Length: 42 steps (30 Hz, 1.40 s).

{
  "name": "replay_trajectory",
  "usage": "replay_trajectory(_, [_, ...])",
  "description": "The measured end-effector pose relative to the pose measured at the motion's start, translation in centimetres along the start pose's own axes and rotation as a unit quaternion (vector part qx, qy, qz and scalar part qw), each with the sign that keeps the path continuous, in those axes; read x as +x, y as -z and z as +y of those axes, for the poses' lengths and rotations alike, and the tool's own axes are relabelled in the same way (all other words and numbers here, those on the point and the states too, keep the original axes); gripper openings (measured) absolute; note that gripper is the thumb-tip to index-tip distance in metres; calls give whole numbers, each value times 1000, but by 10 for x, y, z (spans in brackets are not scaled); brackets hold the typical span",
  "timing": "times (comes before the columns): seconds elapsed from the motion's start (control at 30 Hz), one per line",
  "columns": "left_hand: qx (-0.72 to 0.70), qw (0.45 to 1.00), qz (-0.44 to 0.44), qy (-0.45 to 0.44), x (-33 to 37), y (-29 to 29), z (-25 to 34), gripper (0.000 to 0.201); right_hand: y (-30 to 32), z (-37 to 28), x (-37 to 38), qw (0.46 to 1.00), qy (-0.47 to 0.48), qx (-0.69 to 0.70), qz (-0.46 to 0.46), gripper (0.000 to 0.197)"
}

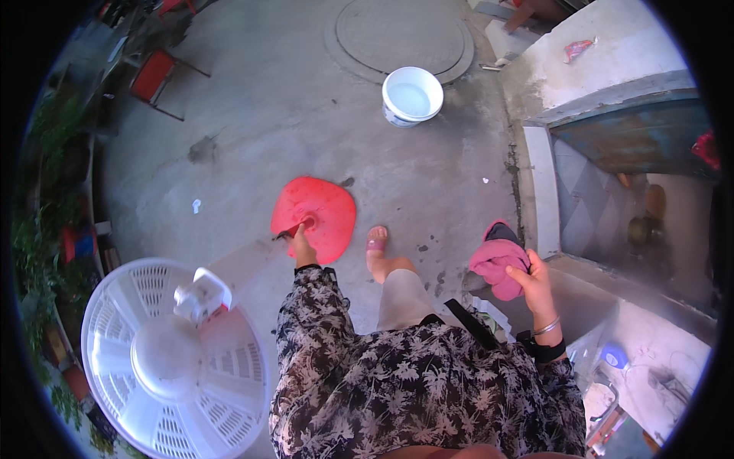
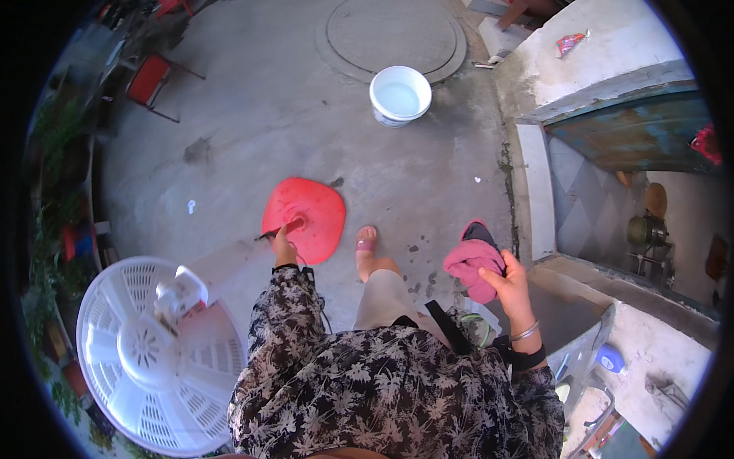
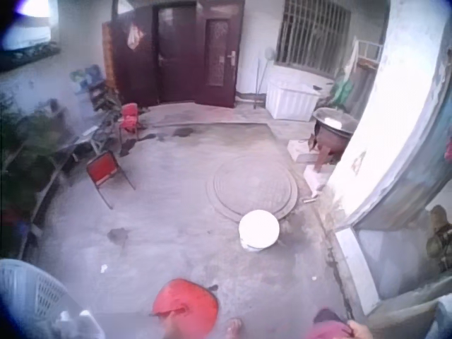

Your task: The person washes a cloth in a basin at an outdoor sink and then wipes down the motor housing, grill, and red base of an electric fan.

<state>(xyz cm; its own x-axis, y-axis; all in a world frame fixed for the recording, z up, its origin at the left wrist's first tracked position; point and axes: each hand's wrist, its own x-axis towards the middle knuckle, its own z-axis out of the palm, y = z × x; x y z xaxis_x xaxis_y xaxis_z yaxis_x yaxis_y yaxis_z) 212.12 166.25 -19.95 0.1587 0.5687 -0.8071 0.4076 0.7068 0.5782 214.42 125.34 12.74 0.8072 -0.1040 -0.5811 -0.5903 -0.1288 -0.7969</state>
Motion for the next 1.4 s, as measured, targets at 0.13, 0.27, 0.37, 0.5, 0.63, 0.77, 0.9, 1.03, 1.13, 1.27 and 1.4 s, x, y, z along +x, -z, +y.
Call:
replay_trajectory(0.13, [-78, 986, 53, -138, 53, 46, -22, 32, -15, -10, 7, 998, 4, -38, -40, 18])
replay_trajectory(0.27, [-21, 981, -24, -192, 31, 37, -25, 23, -28, -11, 30, 999, 8, -23, -30, 18])
replay_trajectory(0.37, [-72, 988, -131, -33, -38, 27, -17, 17, -41, -12, 47, 998, 17, -34, -59, 25])
replay_trajectory(0.5, [82, 978, -187, -35, -95, 55, -49, 14, -79, -22, 74, 988, 68, -68, -118, 24])
replay_trajectory(0.63, [56, 961, -269, -7, -133, 79, -37, 15, -126, -10, 98, 966, 107, -69, -227, 28])
replay_trajectory(0.77, [27, 943, -328, -45, -167, 78, 28, 26, -190, -3, 101, 936, 61, -12, -347, 24])
replay_trajectory(0.9, [79, 927, -353, -98, -231, 92, 21, 27, -264, 21, 80, 890, -76, 34, -448, 18])
replay_trajectory(1.03, [118, 923, -346, -118, -272, 106, 20, 37, -315, 64, 63, 822, -149, 11, -549, 16])
replay_trajectory(1.13, [113, 924, -347, -118, -270, 122, 18, 44, -333, 68, 43, 768, -239, 12, -595, 15])
replay_trajectory(1.27, [152, 905, -375, -135, -272, 119, 40, 39, -363, 104, 53, 842, -165, -40, -512, 25])
replay_trajectory(1.4, [247, 872, -383, -182, -254, 131, 41, 33, -385, 107, 39, 885, -142, -152, -416, 42])
